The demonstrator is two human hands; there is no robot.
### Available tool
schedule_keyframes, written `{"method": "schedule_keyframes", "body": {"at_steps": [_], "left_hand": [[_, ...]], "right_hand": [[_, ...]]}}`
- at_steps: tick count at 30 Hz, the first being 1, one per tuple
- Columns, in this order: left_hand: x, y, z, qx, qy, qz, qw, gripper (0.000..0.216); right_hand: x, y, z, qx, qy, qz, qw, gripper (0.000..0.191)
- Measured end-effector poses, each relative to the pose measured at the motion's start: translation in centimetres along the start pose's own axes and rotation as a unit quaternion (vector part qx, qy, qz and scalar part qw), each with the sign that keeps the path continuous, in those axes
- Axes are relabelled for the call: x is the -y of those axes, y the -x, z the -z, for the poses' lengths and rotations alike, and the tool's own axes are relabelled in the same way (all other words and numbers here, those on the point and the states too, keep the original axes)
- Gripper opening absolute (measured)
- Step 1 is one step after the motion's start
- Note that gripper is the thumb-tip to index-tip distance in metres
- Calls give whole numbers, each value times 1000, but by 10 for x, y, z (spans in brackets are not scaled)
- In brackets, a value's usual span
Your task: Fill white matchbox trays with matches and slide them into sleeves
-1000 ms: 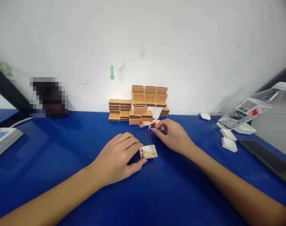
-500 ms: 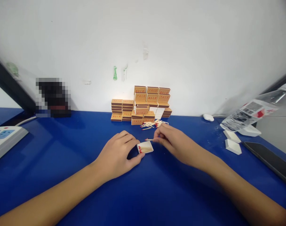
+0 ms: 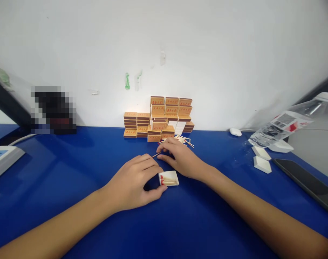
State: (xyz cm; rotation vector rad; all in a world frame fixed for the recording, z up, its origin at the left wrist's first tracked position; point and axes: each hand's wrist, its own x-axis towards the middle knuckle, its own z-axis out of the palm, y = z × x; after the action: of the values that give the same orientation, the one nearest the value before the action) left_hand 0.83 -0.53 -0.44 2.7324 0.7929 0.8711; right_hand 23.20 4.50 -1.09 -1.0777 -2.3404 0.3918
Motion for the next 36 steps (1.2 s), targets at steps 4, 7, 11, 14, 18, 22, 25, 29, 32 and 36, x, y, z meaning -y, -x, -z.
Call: {"method": "schedule_keyframes", "body": {"at_steps": [4, 7, 11, 14, 18, 22, 25, 29, 32, 36], "left_hand": [[1, 0, 0, -14, -26, 18, 999, 17], [5, 0, 0, -39, -62, 55, 996, 16], [7, -1, 1, -49, -74, 76, 993, 16], [6, -1, 2, -40, -67, 71, 994, 17], [2, -1, 1, -29, -41, 38, 998, 18], [0, 0, 0, -9, -25, 14, 1000, 19], [2, 0, 0, -22, -43, 31, 998, 19], [6, -1, 0, -36, -79, 73, 994, 17], [6, -1, 0, -42, -85, 82, 992, 19], [4, 0, 1, -46, -72, 65, 994, 19]], "right_hand": [[-2, -2, 8, 22, 52, -29, 998, 12], [3, 8, 24, 21, 32, -25, 999, 12], [17, 19, 34, 69, -9, -15, 997, 12], [17, 19, 27, 49, -15, -14, 999, 14], [-8, 8, 13, -46, 41, -14, 998, 6], [-34, -2, 7, -33, 83, -22, 996, 4], [-34, -3, 12, -9, 76, -26, 997, 11], [-6, 8, 25, 2, 50, -16, 999, 14], [18, 18, 31, 49, 24, -2, 998, 13], [21, 17, 25, 39, 17, 6, 999, 13]]}}
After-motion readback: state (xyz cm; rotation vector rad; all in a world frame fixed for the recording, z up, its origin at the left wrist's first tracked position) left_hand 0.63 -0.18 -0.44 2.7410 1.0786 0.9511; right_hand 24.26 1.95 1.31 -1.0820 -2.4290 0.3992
